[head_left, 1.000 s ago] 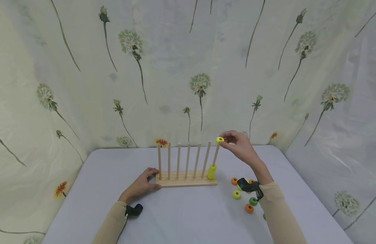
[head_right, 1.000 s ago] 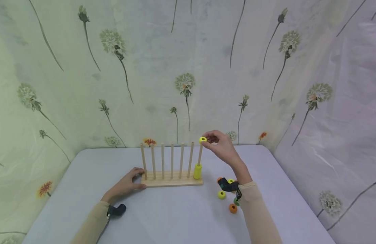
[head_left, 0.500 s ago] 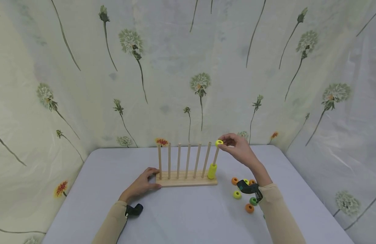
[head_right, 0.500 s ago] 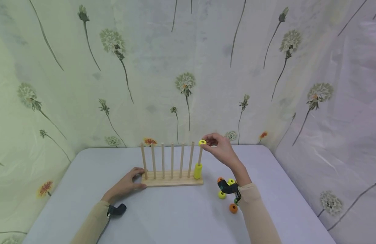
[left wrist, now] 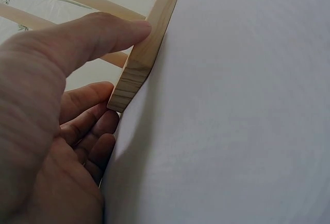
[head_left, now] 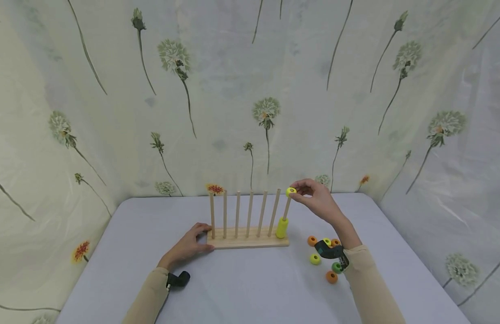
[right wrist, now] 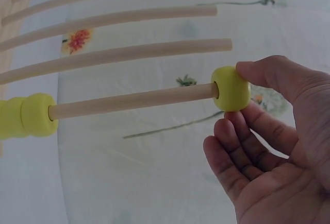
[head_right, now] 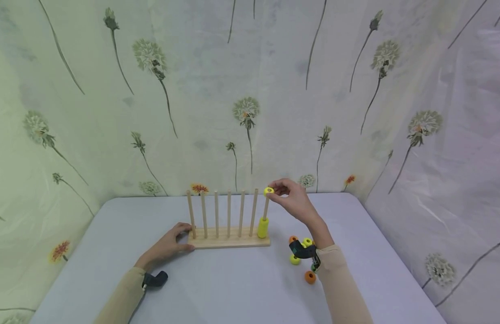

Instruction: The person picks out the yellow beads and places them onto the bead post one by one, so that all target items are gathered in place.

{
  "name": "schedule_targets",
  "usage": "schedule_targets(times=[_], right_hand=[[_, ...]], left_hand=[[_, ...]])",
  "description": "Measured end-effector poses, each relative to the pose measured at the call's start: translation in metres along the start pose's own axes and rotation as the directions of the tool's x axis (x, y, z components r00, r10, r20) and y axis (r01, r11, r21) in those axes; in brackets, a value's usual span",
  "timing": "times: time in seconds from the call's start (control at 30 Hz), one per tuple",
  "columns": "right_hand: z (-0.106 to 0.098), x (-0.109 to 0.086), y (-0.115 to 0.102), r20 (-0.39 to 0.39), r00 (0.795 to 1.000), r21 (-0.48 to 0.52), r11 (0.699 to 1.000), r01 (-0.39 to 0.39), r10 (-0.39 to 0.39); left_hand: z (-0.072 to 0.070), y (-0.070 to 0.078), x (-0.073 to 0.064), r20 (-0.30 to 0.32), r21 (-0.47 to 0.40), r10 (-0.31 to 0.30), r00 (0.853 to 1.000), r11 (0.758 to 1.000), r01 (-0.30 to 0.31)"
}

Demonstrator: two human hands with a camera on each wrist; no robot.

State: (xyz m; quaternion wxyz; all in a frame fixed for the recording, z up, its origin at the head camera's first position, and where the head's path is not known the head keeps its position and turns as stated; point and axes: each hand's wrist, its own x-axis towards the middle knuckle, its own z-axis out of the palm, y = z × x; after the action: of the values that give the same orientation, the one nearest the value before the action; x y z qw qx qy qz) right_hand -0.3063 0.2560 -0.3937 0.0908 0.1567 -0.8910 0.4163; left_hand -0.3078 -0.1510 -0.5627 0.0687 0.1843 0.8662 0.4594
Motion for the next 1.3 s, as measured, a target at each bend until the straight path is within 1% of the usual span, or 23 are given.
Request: schedule_targets(times=[0.17,0.33,0.7,1.03,1.3], right_hand=[[0.000,-0.001,0.001,-0.003,1.000,0.000,1.000,0.006,-0.006],[-0.001,-0.003,0.002,-0.003,1.000,-0.005,1.000,0.004,-0.004],[-0.002,-0.003,0.002,0.001,1.000,-0.001,1.000,-0.014,0.014],[0.000,-0.011,0.013,-0.005,1.000,0.000,1.000,-0.019,0.019],[0.003,-0.025,0.026,0.016,0.998,-0.003,0.998,-0.056,0.056]], left_hand=[[0.001,0.000,0.000,-0.002,0.003,-0.003,1.000,1.000,0.003],[0.001,-0.002,0.002,-0.003,0.011,0.006,1.000,1.000,-0.006],[0.001,-0.005,0.004,-0.002,0.010,0.006,1.000,1.000,-0.006],[0.002,-0.004,0.002,-0.002,0.020,0.015,1.000,1.000,-0.015],[0.001,-0.003,0.003,-0.001,0.009,0.008,1.000,1.000,-0.008]])
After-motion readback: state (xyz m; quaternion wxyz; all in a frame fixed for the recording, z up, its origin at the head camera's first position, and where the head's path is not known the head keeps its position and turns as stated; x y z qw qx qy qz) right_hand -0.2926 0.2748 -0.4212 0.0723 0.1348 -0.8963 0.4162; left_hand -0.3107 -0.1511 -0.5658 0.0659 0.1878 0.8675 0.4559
